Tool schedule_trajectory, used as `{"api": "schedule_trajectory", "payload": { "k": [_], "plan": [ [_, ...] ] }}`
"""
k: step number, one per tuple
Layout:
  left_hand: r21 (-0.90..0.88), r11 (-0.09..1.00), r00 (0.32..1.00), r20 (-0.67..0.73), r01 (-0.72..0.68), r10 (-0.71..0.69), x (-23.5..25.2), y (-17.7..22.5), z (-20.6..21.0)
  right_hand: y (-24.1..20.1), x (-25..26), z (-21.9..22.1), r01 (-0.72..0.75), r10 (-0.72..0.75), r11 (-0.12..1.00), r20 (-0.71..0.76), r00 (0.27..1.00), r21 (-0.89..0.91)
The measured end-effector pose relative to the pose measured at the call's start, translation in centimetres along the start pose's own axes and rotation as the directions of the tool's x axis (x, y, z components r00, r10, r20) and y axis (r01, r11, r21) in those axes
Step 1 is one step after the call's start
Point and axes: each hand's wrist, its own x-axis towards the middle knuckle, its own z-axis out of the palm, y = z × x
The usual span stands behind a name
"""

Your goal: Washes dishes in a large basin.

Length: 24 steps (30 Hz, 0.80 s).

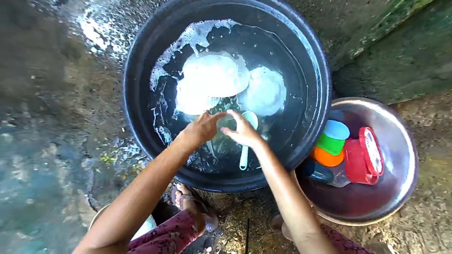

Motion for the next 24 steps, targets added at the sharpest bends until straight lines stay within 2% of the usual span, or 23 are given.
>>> {"api": "schedule_trajectory", "payload": {
  "k": [2, 3, 5, 6, 8, 10, 12, 13, 14, 16, 18, 19, 21, 22, 23, 24],
  "plan": [
    [-0.212, 0.975, 0.987, 0.155, 0.061, -0.028, 2.0, -2.2, 1.0, 1.7, 0.4, 2.0, -0.141, 0.142, 0.990, 0.037, 0.989, -0.012],
    [-0.353, 0.929, 0.977, 0.210, 0.109, -0.035, 3.0, -4.0, 1.7, 2.7, 0.5, 2.5, -0.238, 0.237, 0.971, 0.051, 0.970, 0.033],
    [-0.565, 0.813, 0.982, 0.185, 0.141, -0.041, 4.4, -7.1, 3.4, 4.1, 0.7, 3.1, -0.440, 0.426, 0.866, 0.109, 0.898, 0.239],
    [-0.590, 0.796, 0.990, 0.122, 0.132, -0.074, 4.9, -7.6, 4.0, 4.3, 0.9, 3.2, -0.501, 0.476, 0.796, 0.160, 0.865, 0.339],
    [-0.463, 0.885, 0.980, -0.142, 0.056, -0.137, 5.8, -7.2, 5.5, 4.3, 1.1, 3.1, -0.547, 0.498, 0.746, 0.228, 0.837, 0.380],
    [-0.269, 0.961, 0.888, -0.454, -0.056, -0.076, 6.6, -5.4, 7.5, 4.3, 1.5, 3.3, -0.517, 0.496, 0.792, 0.151, 0.855, 0.325],
    [-0.152, 0.963, 0.787, -0.611, -0.223, 0.086, 7.2, -3.3, 10.1, 4.4, 1.7, 3.2, -0.408, 0.422, 0.872, 0.006, 0.906, 0.272],
    [-0.138, 0.951, 0.785, -0.603, -0.278, 0.142, 7.2, -2.4, 11.1, 4.7, 1.6, 2.8, -0.377, 0.401, 0.882, -0.027, 0.916, 0.283],
    [-0.172, 0.940, 0.828, -0.537, -0.296, 0.162, 6.5, -1.9, 11.3, 5.0, 1.5, 2.6, -0.370, 0.406, 0.876, -0.059, 0.912, 0.308],
    [-0.171, 0.946, 0.927, -0.307, -0.276, 0.215, 5.1, -2.0, 10.5, 5.7, 1.0, 1.7, -0.381, 0.419, 0.876, -0.077, 0.905, 0.295],
    [-0.026, 0.972, 0.970, -0.068, -0.236, 0.233, 5.1, -2.6, 9.9, 6.6, 0.8, 1.7, -0.311, 0.346, 0.917, -0.112, 0.932, 0.250],
    [0.030, 0.983, 0.983, -0.003, -0.181, 0.181, 5.4, -2.3, 9.5, 6.8, 0.7, 2.1, -0.280, 0.313, 0.930, -0.112, 0.943, 0.237],
    [0.017, 0.999, 0.999, -0.025, -0.034, 0.034, 5.6, -0.2, 8.4, 6.5, 0.3, 2.9, -0.251, 0.293, 0.922, -0.108, 0.950, 0.295],
    [-0.065, 0.998, 0.997, -0.076, 0.002, -0.007, 6.0, 0.9, 8.3, 6.4, 0.3, 2.9, -0.249, 0.306, 0.905, -0.121, 0.944, 0.345],
    [-0.186, 0.982, 0.991, -0.136, -0.033, 0.008, 6.7, 1.6, 8.8, 6.8, 0.4, 2.9, -0.218, 0.304, 0.892, -0.168, 0.938, 0.395],
    [-0.222, 0.968, 0.979, -0.190, -0.113, 0.071, 7.7, 2.2, 9.5, 7.6, 0.7, 3.0, -0.147, 0.272, 0.894, -0.251, 0.929, 0.424]
  ]
}}
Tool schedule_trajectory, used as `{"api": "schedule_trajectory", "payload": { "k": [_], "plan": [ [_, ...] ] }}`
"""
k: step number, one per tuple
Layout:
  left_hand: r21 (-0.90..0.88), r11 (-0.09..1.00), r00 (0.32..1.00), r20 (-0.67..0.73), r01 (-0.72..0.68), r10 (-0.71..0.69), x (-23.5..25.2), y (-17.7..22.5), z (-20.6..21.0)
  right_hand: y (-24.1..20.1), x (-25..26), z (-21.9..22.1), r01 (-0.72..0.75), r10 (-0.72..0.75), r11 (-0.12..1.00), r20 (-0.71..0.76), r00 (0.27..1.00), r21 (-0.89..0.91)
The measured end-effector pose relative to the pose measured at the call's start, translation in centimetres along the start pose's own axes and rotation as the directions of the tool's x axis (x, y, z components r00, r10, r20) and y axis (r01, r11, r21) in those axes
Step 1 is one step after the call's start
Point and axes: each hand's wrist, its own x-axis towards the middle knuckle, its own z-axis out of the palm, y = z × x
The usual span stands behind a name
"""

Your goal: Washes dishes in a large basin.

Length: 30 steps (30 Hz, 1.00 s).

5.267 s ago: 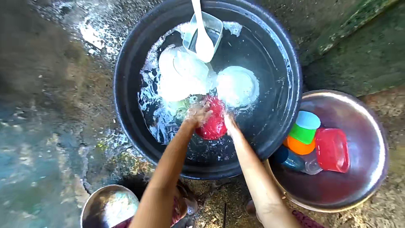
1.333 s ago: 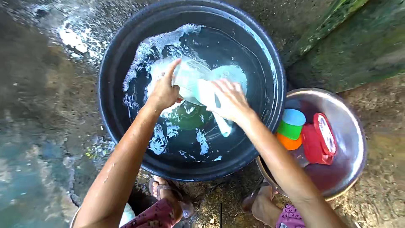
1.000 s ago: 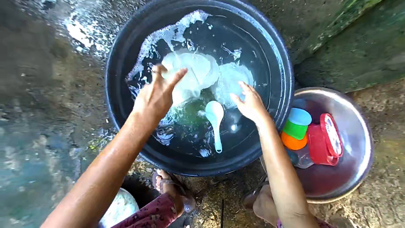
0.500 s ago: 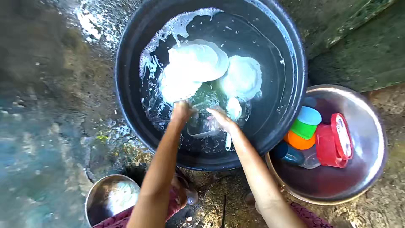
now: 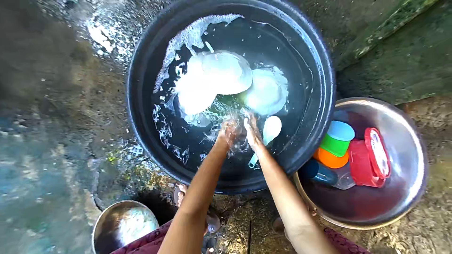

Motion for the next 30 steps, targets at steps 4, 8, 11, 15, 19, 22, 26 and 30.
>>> {"api": "schedule_trajectory", "payload": {
  "k": [4, 8, 11, 15, 19, 22, 26, 30],
  "plan": [
    [-0.140, 0.977, 0.967, 0.177, -0.158, 0.182, -0.4, 1.3, 1.0, 0.7, 1.1, -1.3, 0.098, -0.100, 0.995, -0.127, 0.987, -0.020],
    [0.157, 0.967, 0.893, 0.435, -0.202, 0.115, -1.6, -0.7, -2.6, 0.0, 0.4, -0.7, 0.010, -0.009, 1.000, -0.133, 0.991, 0.004],
    [0.313, 0.928, 0.947, 0.306, -0.201, 0.102, 0.2, -1.8, -4.1, -0.1, 0.4, 0.8, -0.008, 0.016, 0.994, -0.066, 0.998, 0.112],
    [0.111, 0.952, 0.958, 0.053, -0.284, 0.280, 0.0, 0.2, 0.5, 0.1, 0.8, 0.1, -0.003, 0.016, 0.995, -0.134, 0.991, 0.098],
    [0.238, 0.886, 0.894, 0.318, -0.398, 0.317, -2.5, -2.3, 1.4, -0.7, 1.0, -2.0, -0.098, 0.097, 0.995, -0.118, 0.988, -0.003],
    [0.338, 0.817, 0.863, 0.376, -0.468, 0.339, -3.8, -2.8, -3.0, -1.2, 0.3, -2.7, -0.334, 0.339, 0.937, 0.037, 0.940, -0.106],
    [-0.017, 0.944, 0.909, 0.265, -0.328, 0.321, -4.1, -1.2, -8.3, -0.6, 0.5, -2.2, -0.353, 0.326, 0.932, 0.230, 0.917, 0.082],
    [-0.197, 0.980, 0.973, 0.225, -0.012, 0.058, -1.1, -2.9, -9.8, -1.1, 0.3, -1.6, -0.005, -0.003, 1.000, 0.267, 0.964, 0.030]
  ]
}}
